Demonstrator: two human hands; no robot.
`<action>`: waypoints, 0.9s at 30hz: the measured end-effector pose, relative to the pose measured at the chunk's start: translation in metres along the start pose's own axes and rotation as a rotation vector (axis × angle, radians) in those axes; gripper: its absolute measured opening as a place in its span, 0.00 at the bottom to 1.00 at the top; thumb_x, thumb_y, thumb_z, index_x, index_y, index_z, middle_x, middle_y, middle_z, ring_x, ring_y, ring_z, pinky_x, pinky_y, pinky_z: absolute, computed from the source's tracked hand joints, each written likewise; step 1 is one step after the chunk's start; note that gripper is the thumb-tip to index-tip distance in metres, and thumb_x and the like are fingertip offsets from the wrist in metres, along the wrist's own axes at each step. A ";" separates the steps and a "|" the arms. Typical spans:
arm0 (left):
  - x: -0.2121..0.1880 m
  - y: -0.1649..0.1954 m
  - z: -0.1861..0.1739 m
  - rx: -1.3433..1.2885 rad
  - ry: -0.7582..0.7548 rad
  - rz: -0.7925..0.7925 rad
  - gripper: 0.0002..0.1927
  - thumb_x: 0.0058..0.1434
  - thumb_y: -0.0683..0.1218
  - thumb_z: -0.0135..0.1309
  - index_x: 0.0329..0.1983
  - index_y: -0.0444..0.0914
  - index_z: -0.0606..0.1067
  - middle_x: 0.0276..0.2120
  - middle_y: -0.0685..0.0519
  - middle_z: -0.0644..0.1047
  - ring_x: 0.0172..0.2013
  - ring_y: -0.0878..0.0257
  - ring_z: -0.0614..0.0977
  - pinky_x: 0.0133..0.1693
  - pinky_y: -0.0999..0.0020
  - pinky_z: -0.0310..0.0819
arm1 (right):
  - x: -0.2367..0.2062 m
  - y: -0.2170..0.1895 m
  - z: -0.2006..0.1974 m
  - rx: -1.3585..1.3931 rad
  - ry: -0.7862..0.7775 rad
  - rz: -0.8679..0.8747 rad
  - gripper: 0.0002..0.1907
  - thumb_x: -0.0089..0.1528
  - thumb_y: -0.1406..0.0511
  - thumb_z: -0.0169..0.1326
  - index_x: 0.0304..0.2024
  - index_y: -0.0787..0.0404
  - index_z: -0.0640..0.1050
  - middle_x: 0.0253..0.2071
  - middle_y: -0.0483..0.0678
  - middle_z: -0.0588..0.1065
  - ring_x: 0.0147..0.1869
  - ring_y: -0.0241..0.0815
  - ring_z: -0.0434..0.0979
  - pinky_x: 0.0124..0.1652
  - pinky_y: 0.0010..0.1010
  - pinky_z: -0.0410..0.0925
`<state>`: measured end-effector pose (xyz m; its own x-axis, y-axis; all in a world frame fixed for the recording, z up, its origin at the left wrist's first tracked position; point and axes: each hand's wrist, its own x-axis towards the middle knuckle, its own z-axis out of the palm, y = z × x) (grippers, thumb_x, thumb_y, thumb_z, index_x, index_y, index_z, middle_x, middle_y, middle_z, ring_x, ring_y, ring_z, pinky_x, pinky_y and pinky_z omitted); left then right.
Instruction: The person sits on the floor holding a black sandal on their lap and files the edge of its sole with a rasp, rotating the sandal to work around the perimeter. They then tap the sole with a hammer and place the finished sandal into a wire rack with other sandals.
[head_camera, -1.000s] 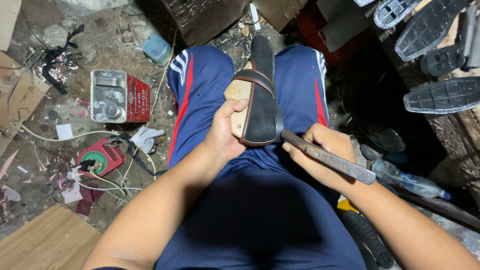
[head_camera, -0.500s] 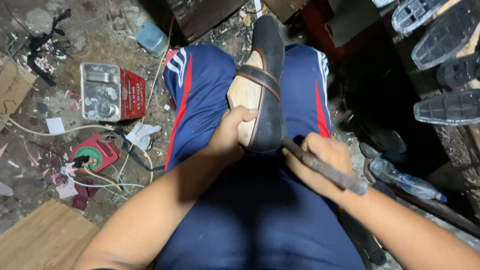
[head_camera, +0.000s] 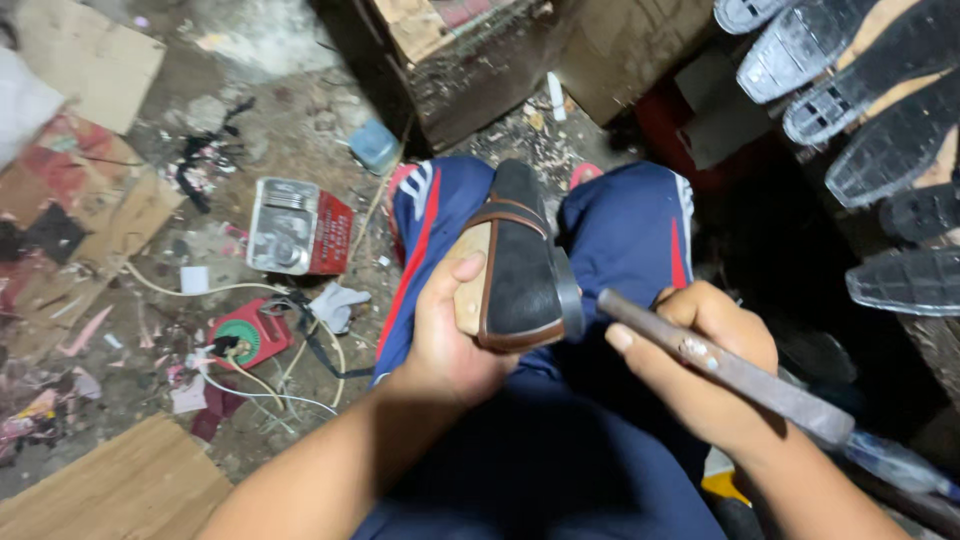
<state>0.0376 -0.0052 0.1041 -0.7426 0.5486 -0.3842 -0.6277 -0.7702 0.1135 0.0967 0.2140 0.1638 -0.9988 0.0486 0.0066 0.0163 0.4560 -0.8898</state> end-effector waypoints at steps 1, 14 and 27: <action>-0.005 0.002 0.005 -0.009 0.012 -0.010 0.28 0.64 0.55 0.46 0.62 0.33 0.70 0.52 0.44 0.78 0.51 0.49 0.81 0.54 0.49 0.75 | -0.002 -0.002 0.002 0.064 -0.010 -0.029 0.17 0.57 0.68 0.65 0.27 0.57 0.67 0.21 0.39 0.69 0.24 0.28 0.63 0.25 0.24 0.60; -0.028 -0.005 0.018 -0.014 0.121 0.031 0.25 0.60 0.51 0.48 0.59 0.35 0.72 0.49 0.46 0.80 0.49 0.51 0.82 0.53 0.50 0.75 | -0.020 -0.015 -0.001 0.042 0.029 -0.124 0.16 0.58 0.68 0.64 0.29 0.58 0.67 0.22 0.41 0.71 0.24 0.27 0.65 0.25 0.22 0.60; 0.046 -0.015 -0.065 0.286 -0.087 -0.122 0.26 0.66 0.45 0.56 0.66 0.34 0.67 0.53 0.48 0.78 0.51 0.57 0.82 0.55 0.57 0.77 | -0.016 0.034 0.005 -0.502 -0.161 -0.018 0.18 0.56 0.57 0.66 0.23 0.59 0.72 0.20 0.49 0.72 0.21 0.44 0.74 0.25 0.33 0.68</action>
<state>0.0281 0.0099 0.0250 -0.6672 0.6667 -0.3322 -0.7444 -0.5811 0.3291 0.1127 0.2246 0.1311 -0.9930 -0.0821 -0.0851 -0.0202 0.8267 -0.5622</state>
